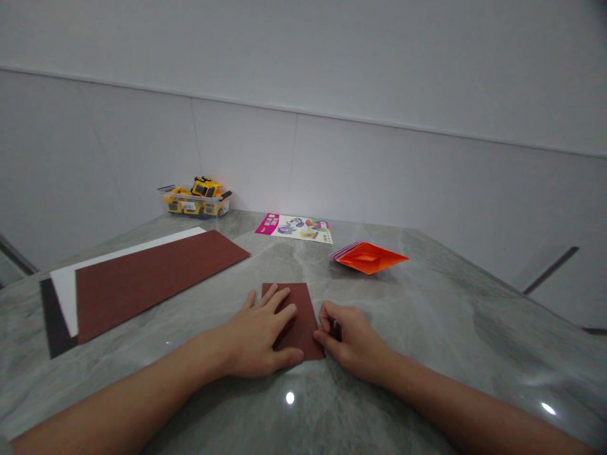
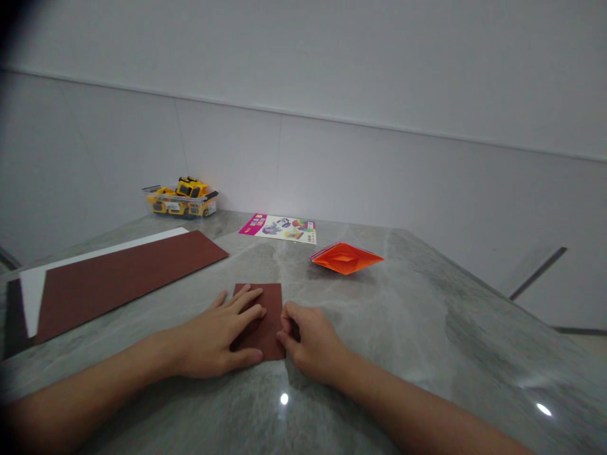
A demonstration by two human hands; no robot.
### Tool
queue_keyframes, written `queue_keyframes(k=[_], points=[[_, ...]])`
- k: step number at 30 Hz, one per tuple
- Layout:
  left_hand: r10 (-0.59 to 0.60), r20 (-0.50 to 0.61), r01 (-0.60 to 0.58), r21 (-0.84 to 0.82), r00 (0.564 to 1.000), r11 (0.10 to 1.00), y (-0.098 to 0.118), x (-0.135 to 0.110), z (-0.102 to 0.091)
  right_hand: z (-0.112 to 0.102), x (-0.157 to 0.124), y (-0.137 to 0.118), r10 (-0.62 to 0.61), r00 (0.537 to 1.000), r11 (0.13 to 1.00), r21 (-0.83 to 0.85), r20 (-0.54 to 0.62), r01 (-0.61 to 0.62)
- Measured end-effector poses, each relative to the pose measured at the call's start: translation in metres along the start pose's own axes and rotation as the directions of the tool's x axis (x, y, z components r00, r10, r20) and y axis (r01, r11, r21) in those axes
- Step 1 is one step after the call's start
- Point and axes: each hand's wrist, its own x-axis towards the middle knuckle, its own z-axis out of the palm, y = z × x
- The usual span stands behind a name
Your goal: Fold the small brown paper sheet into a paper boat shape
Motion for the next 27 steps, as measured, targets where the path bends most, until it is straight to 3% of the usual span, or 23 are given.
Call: queue_keyframes(k=[16, 27], points=[[0.001, 0.009, -0.002, 0.01, 1.0, 1.0, 0.0, 0.001, -0.001, 0.004, 0.016, 0.013, -0.116, 0.992, 0.991, -0.08, -0.055, 0.111], [-0.023, 0.027, 0.024, -0.029, 0.999, 0.999, 0.001, 0.001, -0.002, 0.009, 0.062, 0.03, -0.221, 0.965, 0.964, -0.184, -0.142, 0.194]])
